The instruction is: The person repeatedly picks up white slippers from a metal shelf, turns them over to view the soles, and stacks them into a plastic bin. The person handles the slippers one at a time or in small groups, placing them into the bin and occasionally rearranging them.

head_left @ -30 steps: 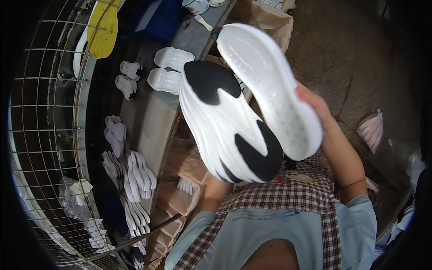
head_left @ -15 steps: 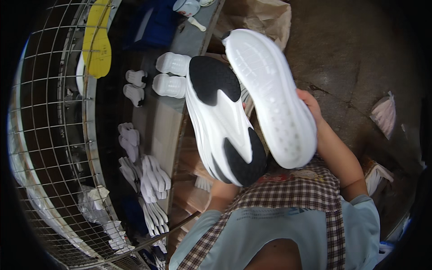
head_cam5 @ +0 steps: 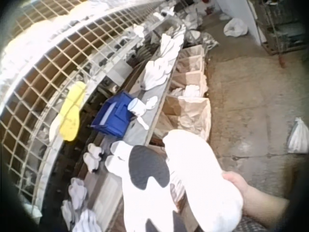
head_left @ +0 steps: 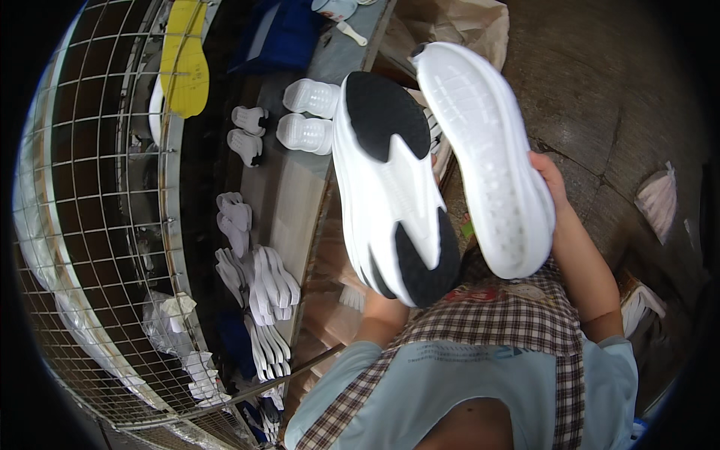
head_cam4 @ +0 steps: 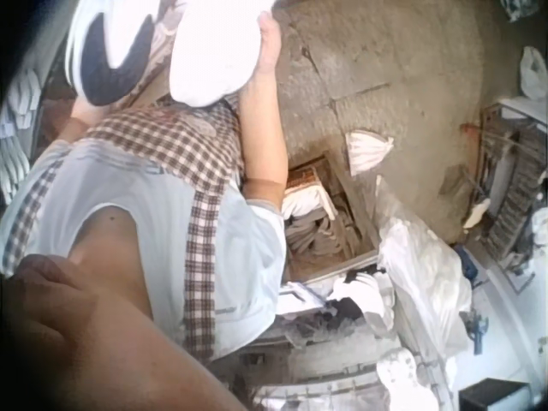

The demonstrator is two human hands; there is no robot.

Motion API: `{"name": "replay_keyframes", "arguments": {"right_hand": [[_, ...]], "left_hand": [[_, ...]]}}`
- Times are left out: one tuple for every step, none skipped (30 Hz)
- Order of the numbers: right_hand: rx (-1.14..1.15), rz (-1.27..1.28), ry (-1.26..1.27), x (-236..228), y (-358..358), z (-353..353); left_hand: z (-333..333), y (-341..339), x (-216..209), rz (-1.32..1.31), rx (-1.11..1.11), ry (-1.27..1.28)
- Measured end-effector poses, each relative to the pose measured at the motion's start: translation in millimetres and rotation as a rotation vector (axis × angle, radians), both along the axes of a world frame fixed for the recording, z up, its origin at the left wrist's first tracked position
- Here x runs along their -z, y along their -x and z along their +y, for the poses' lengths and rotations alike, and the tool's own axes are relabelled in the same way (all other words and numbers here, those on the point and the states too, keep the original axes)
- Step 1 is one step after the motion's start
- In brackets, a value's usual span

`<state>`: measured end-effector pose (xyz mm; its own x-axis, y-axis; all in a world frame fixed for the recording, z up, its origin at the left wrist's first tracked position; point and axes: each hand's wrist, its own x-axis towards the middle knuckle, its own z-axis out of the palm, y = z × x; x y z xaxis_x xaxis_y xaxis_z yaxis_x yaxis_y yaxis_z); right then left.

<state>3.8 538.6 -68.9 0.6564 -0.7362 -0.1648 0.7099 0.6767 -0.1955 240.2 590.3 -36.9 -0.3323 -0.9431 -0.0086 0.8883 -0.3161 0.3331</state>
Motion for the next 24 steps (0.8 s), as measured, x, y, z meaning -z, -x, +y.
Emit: {"name": "replay_keyframes", "arguments": {"right_hand": [[0.0, 0.043, 0.135, -2.8, -1.3, -1.7], [0.01, 0.168, 0.205, -4.8, -5.0, -1.4], [0.006, 0.245, 0.312, -5.9, -6.6, -0.9], [-0.037, 0.295, 0.272, -5.3, -7.1, -4.5], [-0.033, 0.262, 0.243, -3.9, -7.4, -2.2], [-0.018, 0.214, 0.225, -1.0, -7.9, -2.5], [0.003, 0.09, 0.243, 3.0, -9.5, -0.7], [0.006, 0.071, 0.135, 7.9, -9.7, 1.2], [-0.019, 0.06, 0.01, 13.6, -9.6, 0.7], [-0.046, -0.018, -0.068, 19.2, -10.0, 0.4], [-0.068, -0.037, -0.172, 24.1, -11.4, -0.7], [-0.024, -0.17, -0.127, 28.1, -12.7, -0.3], [0.025, -0.115, -0.143, 30.9, -12.3, 0.2], [0.077, -0.077, -0.149, 32.9, -11.0, 0.7], [0.133, -0.036, -0.156, 34.2, -8.9, 1.6], [0.145, 0.008, -0.174, 35.0, -6.9, 2.3], [0.15, 0.043, -0.206, 35.8, -4.5, 3.2], [0.155, 0.08, -0.238, 36.5, -1.9, 4.2], [0.16, 0.115, -0.269, 37.6, -0.4, 5.0], [0.145, 0.047, -0.23, 38.7, 0.9, 6.2], [0.144, 0.047, -0.239, 40.1, 1.3, 7.4], [0.143, 0.046, -0.248, 41.5, 1.4, 8.7], [0.146, 0.043, -0.257, 42.4, 2.1, 8.9], [0.126, 0.027, -0.224, 43.2, 1.8, 9.0]], "left_hand": [[-1.4, -0.5, -0.9, -0.05, -0.004, 0.0], [-3.2, 0.1, -0.3, -0.081, -0.004, -0.002], [-5.5, -0.6, 0.0, -0.109, -0.001, -0.003], [-8.0, 0.3, 1.4, -0.119, 0.005, -0.007], [-10.4, 0.5, 2.3, -0.107, 0.008, -0.008], [-12.9, 1.4, 3.1, -0.079, 0.013, -0.002], [-15.5, 2.9, 3.8, -0.034, 0.021, 0.002], [-18.0, 4.0, 3.5, 0.029, 0.031, 0.008], [-20.0, 6.0, 3.2, 0.103, 0.042, 0.018], [-21.7, 6.9, 1.6, 0.17, 0.052, 0.03], [-22.0, 8.8, -0.6, 0.239, 0.066, 0.037], [-22.2, 10.0, -3.8, 0.262, 0.06, 0.033], [-20.8, 10.7, -7.9, 0.28, 0.039, -0.001], [-18.7, 11.5, -12.1, 0.247, 0.02, -0.002], [-17.2, 11.2, -16.3, 0.23, -0.01, -0.016], [-13.4, 12.1, -19.9, 0.185, -0.066, -0.055], [-14.4, 10.9, -22.6, 0.176, -0.055, -0.061], [-12.4, 10.8, -24.7, 0.169, -0.042, -0.069], [-12.7, 9.6, -26.3, 0.16, -0.03, -0.075], [-11.3, 9.3, -27.3, 0.1, -0.044, -0.094], [-11.1, 8.2, -28.1, 0.088, -0.051, -0.121], [-10.5, 7.3, -28.6, 0.065, -0.039, -0.128], [-9.4, 6.6, -29.2, 0.032, -0.062, -0.171], [-9.8, 6.2, -29.3, 0.028, -0.053, -0.151]]}}
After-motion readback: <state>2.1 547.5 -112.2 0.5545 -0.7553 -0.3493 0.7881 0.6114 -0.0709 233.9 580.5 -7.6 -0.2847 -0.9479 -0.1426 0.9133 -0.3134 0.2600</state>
